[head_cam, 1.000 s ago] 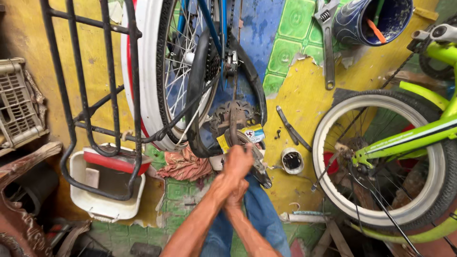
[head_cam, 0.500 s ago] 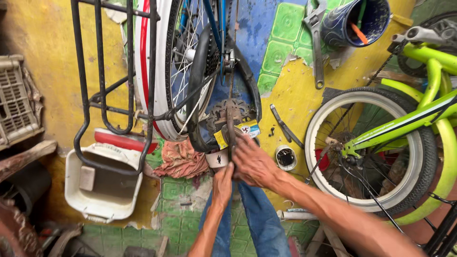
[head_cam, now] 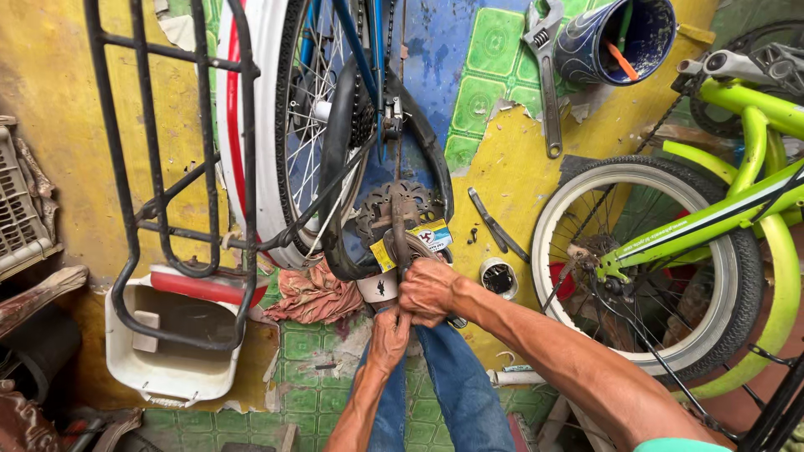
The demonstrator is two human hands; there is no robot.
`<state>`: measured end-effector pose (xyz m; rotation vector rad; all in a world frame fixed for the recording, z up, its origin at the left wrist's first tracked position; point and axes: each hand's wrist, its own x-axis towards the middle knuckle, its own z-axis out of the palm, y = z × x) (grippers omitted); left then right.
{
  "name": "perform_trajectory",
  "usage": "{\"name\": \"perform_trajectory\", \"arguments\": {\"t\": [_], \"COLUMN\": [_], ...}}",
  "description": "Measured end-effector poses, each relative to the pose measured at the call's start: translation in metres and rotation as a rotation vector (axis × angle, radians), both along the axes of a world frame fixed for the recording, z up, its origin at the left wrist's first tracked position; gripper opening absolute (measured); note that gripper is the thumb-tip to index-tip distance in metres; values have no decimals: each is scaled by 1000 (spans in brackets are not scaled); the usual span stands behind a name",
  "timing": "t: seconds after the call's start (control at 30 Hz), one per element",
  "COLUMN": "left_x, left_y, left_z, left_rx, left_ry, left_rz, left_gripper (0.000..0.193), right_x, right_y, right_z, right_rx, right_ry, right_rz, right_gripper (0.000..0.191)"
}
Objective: The person sits on the floor and works on a bicycle's rear wheel area. They handle a rubber inner tube, a metal frame part, and a small metal clip, then use a wrench to tighten a bolt on the frame.
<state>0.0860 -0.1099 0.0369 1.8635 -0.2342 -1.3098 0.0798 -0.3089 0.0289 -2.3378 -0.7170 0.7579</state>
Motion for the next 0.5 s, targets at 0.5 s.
{"name": "perform_trajectory", "arguments": {"t": [0.5], "left_x": [1], "left_y": [1], "left_z": [-1], "left_rx": [-8], "left_ry": [156], "left_rz": [62], "left_gripper": [43], "right_x": [0], "right_y": [-5], "right_z": [-4], "right_rx": [158], "right_ry": [-82], "right_rz": [-65], "right_gripper": [33]}}
